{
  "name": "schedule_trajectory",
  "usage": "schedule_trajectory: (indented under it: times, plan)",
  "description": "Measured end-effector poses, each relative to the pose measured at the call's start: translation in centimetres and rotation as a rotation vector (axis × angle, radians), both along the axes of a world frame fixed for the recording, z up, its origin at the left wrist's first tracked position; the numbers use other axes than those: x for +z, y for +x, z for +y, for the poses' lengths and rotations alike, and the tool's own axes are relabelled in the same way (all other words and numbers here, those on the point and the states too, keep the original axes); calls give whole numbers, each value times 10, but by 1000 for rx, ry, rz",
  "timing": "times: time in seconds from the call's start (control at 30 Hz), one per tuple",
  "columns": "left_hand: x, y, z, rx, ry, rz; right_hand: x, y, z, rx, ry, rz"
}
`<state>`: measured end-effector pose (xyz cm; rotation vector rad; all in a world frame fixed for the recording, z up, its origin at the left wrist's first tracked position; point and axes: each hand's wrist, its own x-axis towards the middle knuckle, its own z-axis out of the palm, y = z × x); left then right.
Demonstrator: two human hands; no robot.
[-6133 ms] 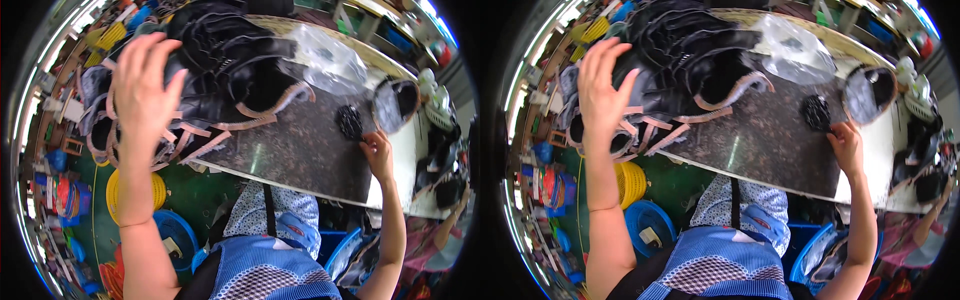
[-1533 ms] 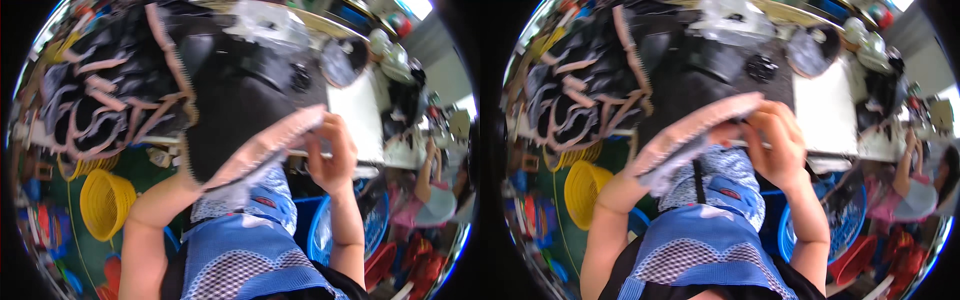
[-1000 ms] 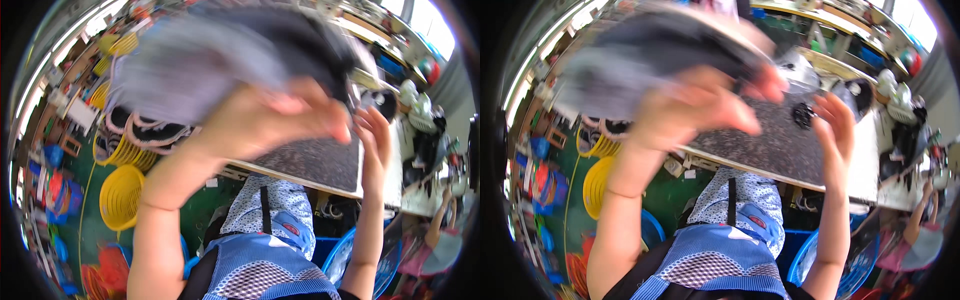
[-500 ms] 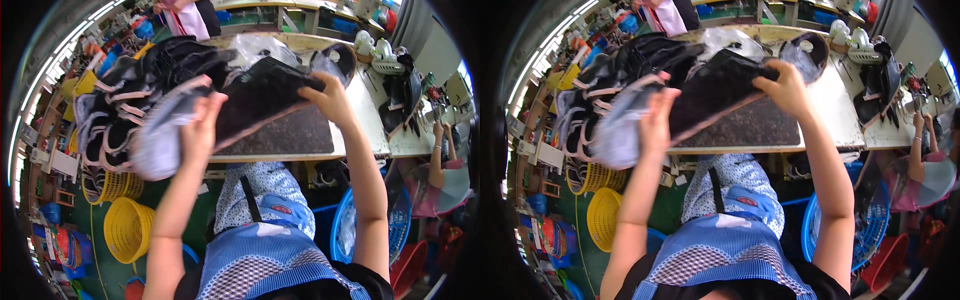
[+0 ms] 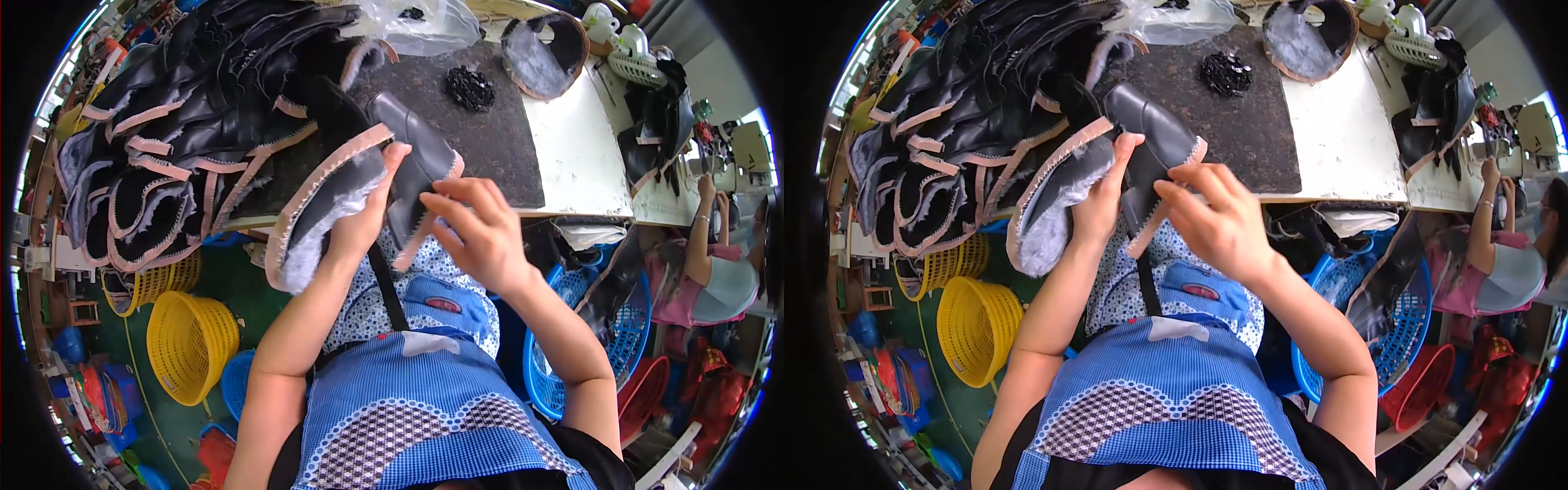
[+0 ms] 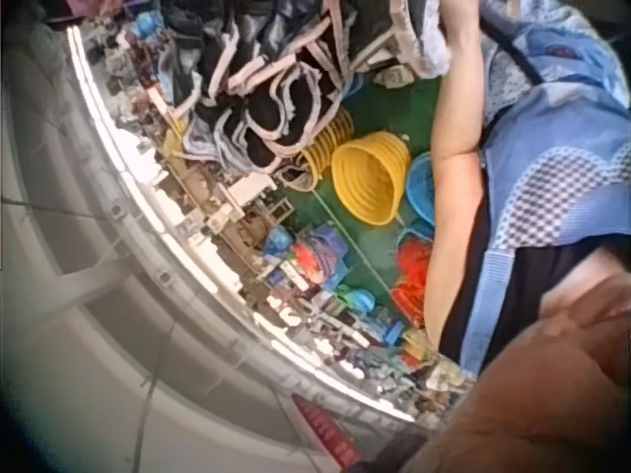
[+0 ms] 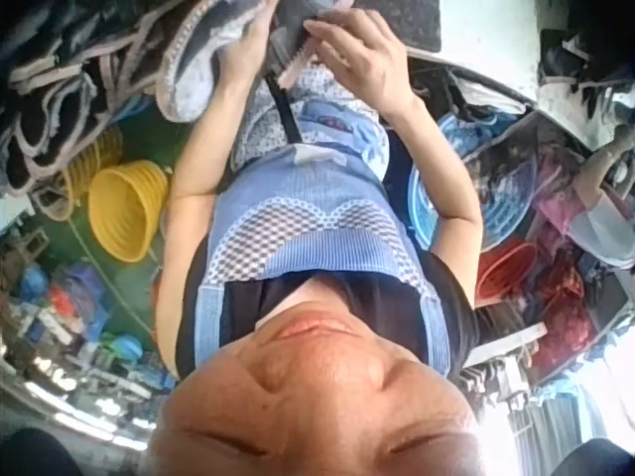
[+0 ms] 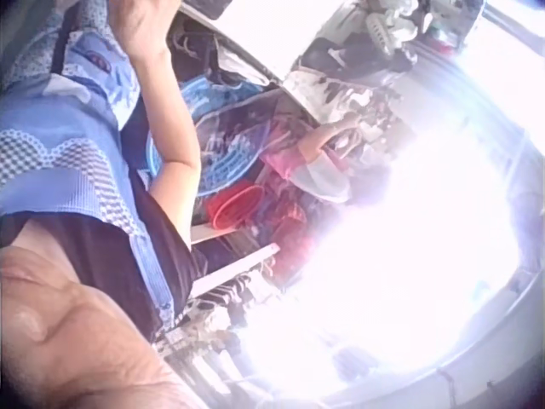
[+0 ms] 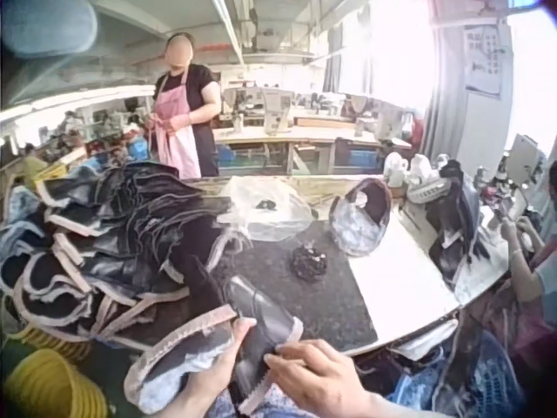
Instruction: The person attaches zipper sliders onto the zippers of boot uppers by hand, pulls the zippers along the tracks, and sets the assembled uppers aside.
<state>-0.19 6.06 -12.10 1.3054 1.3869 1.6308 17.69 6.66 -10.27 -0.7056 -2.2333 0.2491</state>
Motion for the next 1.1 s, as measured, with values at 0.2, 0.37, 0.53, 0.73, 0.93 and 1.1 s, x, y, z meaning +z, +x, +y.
schedule_trajectory:
  times: [0.2,0.37,0.53,0.73,0.93,1.1]
  plan:
    - [-3,10,13,-128,72,347,16,13,10,-271,-442,283]
    - [21,27,20,-87,-94,219,2,-5,-14,-164,-907,681]
    - [23,21,10,-101,44,301,10,8,-17,193,-1595,881]
    - [66,6,-22,-399,-250,47,16,8,12,113,-1382,1047]
    - [50,-10,-19,-481,-103,200,28,-3,20,179,-1277,967]
    - [77,-27,-17,-702,-119,-123,26,-12,29,47,-1031,867]
